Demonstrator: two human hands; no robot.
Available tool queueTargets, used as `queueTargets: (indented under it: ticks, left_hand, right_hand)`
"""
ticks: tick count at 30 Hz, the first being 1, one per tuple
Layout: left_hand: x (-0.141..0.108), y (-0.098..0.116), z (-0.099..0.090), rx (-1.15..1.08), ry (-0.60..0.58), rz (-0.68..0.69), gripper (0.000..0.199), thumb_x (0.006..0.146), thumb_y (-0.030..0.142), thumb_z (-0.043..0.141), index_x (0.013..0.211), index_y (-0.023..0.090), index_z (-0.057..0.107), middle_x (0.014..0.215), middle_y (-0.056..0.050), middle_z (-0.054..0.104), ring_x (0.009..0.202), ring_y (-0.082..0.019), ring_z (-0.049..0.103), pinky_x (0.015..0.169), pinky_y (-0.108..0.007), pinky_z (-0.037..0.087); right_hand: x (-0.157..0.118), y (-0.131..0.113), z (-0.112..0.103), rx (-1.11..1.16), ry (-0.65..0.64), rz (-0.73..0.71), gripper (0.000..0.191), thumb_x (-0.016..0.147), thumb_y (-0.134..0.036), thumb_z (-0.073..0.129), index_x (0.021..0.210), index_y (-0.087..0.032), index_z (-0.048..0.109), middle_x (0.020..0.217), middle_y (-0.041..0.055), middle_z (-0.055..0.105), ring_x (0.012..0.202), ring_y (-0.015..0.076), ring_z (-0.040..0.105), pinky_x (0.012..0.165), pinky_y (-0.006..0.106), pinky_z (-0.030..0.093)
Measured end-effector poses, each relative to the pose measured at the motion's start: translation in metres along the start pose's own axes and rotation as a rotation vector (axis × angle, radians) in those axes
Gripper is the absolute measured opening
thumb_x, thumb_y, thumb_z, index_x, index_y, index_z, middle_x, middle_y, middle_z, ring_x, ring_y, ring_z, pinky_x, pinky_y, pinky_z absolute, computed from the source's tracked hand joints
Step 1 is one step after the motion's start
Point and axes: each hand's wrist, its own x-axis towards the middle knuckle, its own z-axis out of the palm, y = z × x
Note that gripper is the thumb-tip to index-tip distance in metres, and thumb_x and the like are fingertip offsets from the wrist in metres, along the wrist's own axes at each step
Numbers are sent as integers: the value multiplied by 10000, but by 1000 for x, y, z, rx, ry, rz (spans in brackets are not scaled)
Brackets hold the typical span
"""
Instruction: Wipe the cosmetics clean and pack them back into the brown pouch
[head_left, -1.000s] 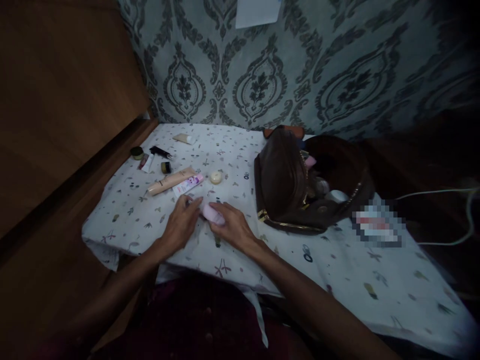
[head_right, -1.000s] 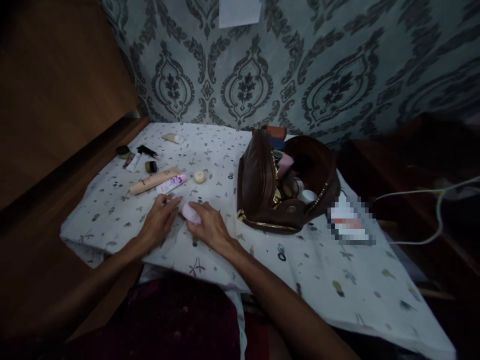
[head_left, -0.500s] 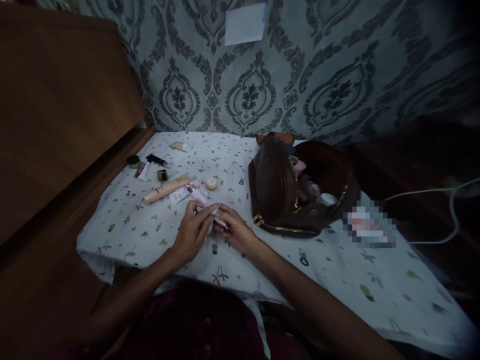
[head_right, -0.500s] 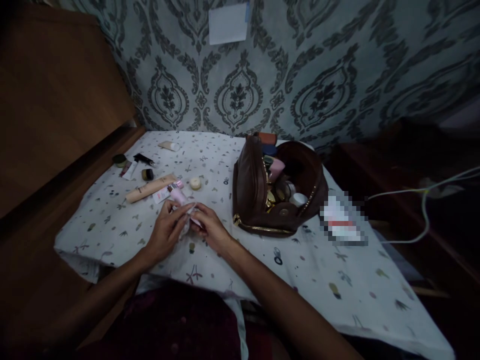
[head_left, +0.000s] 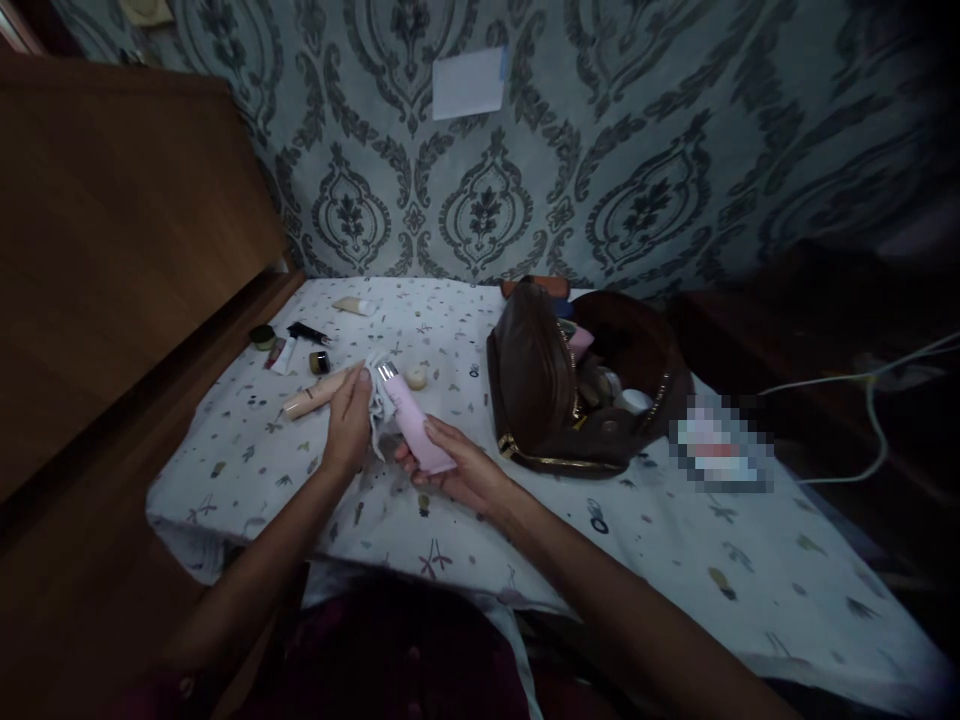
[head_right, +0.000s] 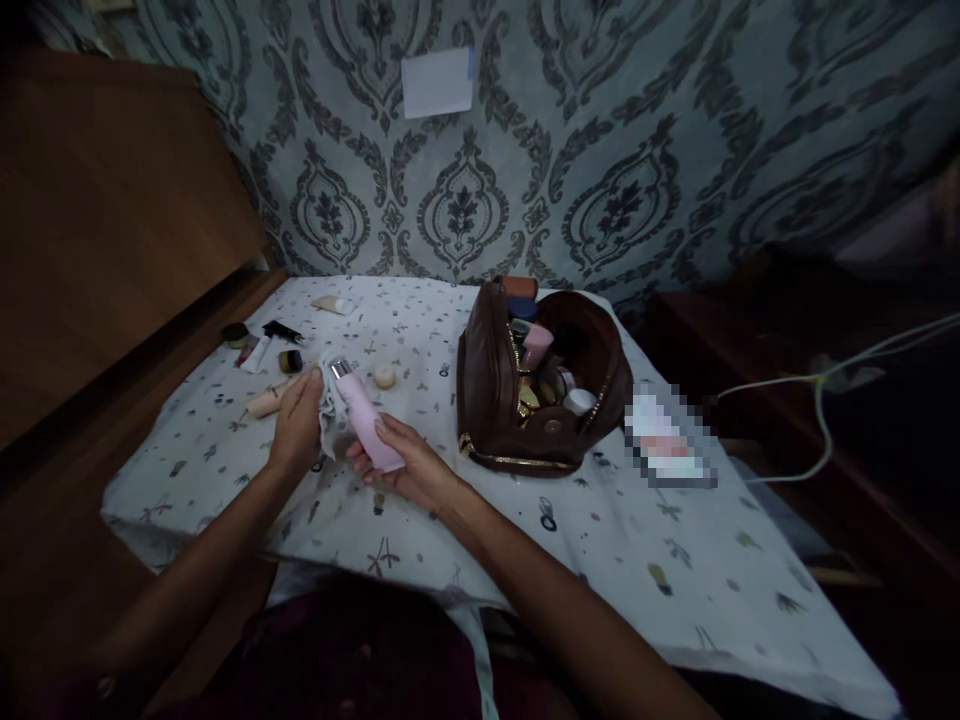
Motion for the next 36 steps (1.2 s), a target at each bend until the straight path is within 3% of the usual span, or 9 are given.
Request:
queueTargets:
  ticks: [3,6,11,15,18,21,25,32,36]
  left_hand:
    - [-17,-2,12,-173,-129,-243,454,951,598,444,966,187,635,789,-34,653,775,-195,647,606,-278,528]
    - [-36,-2,20,-208,-331,-302,521,931,674,404,821,192,568,598,15,544,515,-149,537,460,-265,453]
    - [-52,-1,23,-6,-347,-77,470,927,642,443,778,205,531,819,-40,612,812,-195,604,775,-331,535]
    - [-52,-4,21,71,-396,-43,415,945,592,428,910,194,541,889,-56,616,878,-218,604,847,-367,520]
    - [-51,-6,18,102,-385,11,356,953,526,445,1014,187,535,975,-74,626,1002,-244,594,927,-390,485]
    - [-48,-7,15,131,-402,57,266,964,456,433,928,203,506,834,-34,585,881,-224,577,828,-363,491]
    - [-40,-7,8,202,-437,132,230,958,401,423,804,230,423,691,24,469,701,-176,501,675,-303,444]
    - [-16,-4,-23,505,-555,366,275,972,387,445,750,225,436,678,24,492,638,-159,490,611,-282,373]
    - [-2,-13,-42,650,-641,461,270,1002,389,406,855,212,547,786,-20,597,726,-192,572,659,-296,425]
  right_hand:
    - [5,5,-4,-24,8,-37,502,770,-581,745,1048,-190,597,803,43,715,647,140,649,576,246,530]
    - [8,6,-7,-61,67,-86,519,789,-646,695,1030,-196,602,756,28,696,638,159,656,570,270,538]
    - [7,3,-5,-308,223,-195,611,810,-764,555,1027,-202,657,826,59,703,851,235,675,768,383,573]
    - [4,2,-7,-744,257,-351,657,863,-801,394,958,-217,680,931,65,706,988,240,628,987,413,478]
    - [2,4,-9,-1003,302,-380,667,898,-786,301,830,-220,647,851,53,682,891,223,612,897,370,482]
    - [1,6,-11,-1130,372,-341,644,906,-761,333,629,-218,541,624,20,568,665,177,543,676,298,447]
    - [1,4,-8,-1012,293,-232,637,866,-759,442,538,-214,473,488,-9,464,486,134,455,499,272,361]
    - [7,-6,-9,-380,374,-272,473,719,-641,716,802,-200,567,623,-51,545,447,77,480,393,202,315]
    - [10,-7,-17,-293,374,-250,433,682,-504,773,943,-223,571,629,-67,584,469,81,508,404,184,308]
